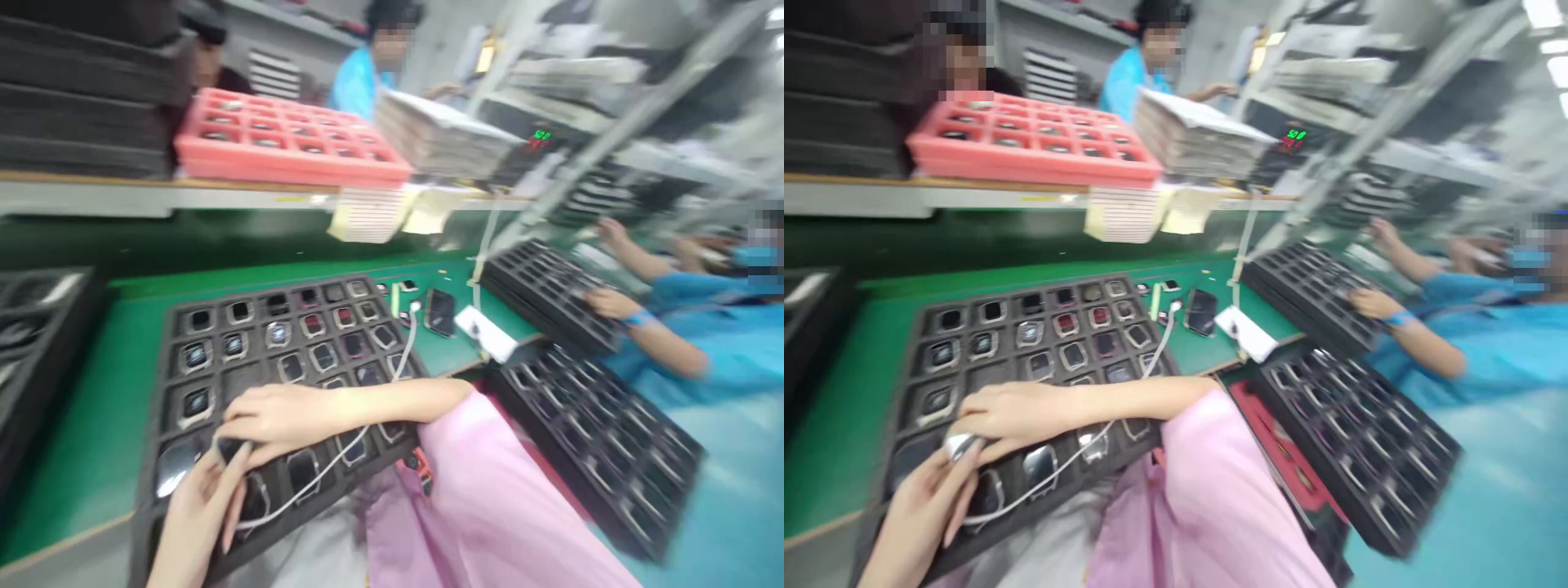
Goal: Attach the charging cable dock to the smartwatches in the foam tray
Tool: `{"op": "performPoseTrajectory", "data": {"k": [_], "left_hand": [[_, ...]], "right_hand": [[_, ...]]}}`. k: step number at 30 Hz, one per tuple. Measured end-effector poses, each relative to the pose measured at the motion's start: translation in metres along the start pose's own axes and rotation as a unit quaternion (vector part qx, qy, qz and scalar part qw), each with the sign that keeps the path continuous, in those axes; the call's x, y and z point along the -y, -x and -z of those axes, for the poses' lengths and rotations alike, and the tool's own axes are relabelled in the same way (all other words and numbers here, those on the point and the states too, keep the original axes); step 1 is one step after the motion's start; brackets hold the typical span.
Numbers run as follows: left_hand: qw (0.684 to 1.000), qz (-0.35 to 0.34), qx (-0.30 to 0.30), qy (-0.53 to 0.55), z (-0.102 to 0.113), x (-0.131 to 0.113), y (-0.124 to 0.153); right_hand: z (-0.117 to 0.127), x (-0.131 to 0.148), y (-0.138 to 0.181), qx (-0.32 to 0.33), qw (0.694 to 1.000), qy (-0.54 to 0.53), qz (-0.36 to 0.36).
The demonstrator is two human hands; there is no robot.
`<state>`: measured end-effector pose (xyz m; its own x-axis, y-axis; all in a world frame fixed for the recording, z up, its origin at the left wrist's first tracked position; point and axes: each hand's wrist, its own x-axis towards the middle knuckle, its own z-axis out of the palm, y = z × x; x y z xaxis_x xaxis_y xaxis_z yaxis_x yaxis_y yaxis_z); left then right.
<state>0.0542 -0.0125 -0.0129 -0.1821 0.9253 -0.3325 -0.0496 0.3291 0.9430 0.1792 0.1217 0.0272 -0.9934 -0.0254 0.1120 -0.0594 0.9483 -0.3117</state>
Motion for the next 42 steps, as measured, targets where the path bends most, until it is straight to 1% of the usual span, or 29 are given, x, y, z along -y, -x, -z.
{"op": "performPoseTrajectory", "data": {"k": [1, 2, 5, 7, 9, 12, 14, 17, 20, 23, 32, 42], "left_hand": [[1.0, -0.001, -0.02, -0.009, -0.003, -0.001, -0.002], [1.0, -0.006, -0.02, -0.017, -0.007, -0.003, -0.005], [0.999, -0.018, 0.025, -0.031, -0.024, -0.009, -0.013], [0.998, -0.017, 0.05, -0.039, -0.03, -0.01, -0.015], [0.998, -0.009, 0.051, -0.044, -0.028, -0.007, -0.015], [0.999, 0.007, 0.014, -0.047, -0.015, -0.001, -0.008], [0.999, 0.017, 0.003, -0.032, -0.008, 0.001, -0.002], [0.998, 0.017, 0.051, 0.017, -0.004, -0.001, -0.001], [0.997, 0.0, 0.063, 0.044, -0.001, -0.004, -0.011], [0.995, 0.001, 0.071, 0.065, 0.005, -0.005, -0.018], [0.994, 0.002, 0.076, 0.08, 0.007, -0.006, -0.017], [0.994, -0.004, 0.074, 0.075, 0.007, -0.004, -0.016]], "right_hand": [[-0.007, -0.001, 0.003, -0.009, 1.0, -0.001, -0.005], [-0.015, -0.001, 0.006, -0.019, 1.0, -0.006, -0.01], [-0.036, 0.001, 0.012, -0.054, 0.998, -0.024, -0.028], [-0.042, 0.004, 0.014, -0.074, 0.996, -0.047, -0.036], [-0.04, 0.006, 0.017, -0.085, 0.992, -0.079, -0.04], [-0.029, 0.007, 0.021, -0.087, 0.987, -0.122, -0.055], [-0.022, 0.006, 0.021, -0.081, 0.984, -0.146, -0.055], [-0.015, 0.001, 0.017, -0.095, 0.98, -0.17, -0.046], [-0.015, -0.006, 0.012, -0.102, 0.972, -0.204, -0.059], [-0.017, -0.01, 0.009, -0.109, 0.966, -0.225, -0.062], [-0.016, -0.008, 0.007, -0.103, 0.968, -0.217, -0.075], [-0.018, -0.008, 0.007, -0.129, 0.969, -0.197, -0.071]]}}
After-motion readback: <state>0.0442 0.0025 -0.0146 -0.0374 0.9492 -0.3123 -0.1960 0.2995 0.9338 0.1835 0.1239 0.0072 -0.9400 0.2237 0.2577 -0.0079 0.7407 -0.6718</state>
